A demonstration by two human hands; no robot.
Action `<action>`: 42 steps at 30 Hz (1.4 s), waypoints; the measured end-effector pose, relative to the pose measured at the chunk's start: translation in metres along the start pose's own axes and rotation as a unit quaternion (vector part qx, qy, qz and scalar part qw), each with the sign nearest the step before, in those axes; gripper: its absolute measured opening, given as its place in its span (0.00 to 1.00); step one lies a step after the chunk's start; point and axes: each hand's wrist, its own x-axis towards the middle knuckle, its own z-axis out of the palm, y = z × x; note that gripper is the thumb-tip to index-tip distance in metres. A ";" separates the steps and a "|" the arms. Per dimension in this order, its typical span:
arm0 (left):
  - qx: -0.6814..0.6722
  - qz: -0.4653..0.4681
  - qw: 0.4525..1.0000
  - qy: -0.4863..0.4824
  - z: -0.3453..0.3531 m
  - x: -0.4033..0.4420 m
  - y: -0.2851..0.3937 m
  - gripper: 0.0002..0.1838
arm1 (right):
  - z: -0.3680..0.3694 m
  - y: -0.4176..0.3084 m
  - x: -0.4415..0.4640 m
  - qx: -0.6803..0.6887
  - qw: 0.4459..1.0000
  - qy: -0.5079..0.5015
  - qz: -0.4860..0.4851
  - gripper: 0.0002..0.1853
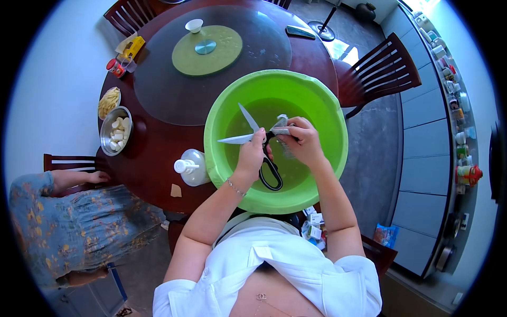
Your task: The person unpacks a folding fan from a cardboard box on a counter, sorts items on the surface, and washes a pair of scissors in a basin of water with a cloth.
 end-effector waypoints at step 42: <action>0.069 0.056 0.996 0.014 -0.006 0.005 -0.011 0.18 | 0.021 -0.014 -0.026 -0.094 0.995 0.001 -0.013 0.17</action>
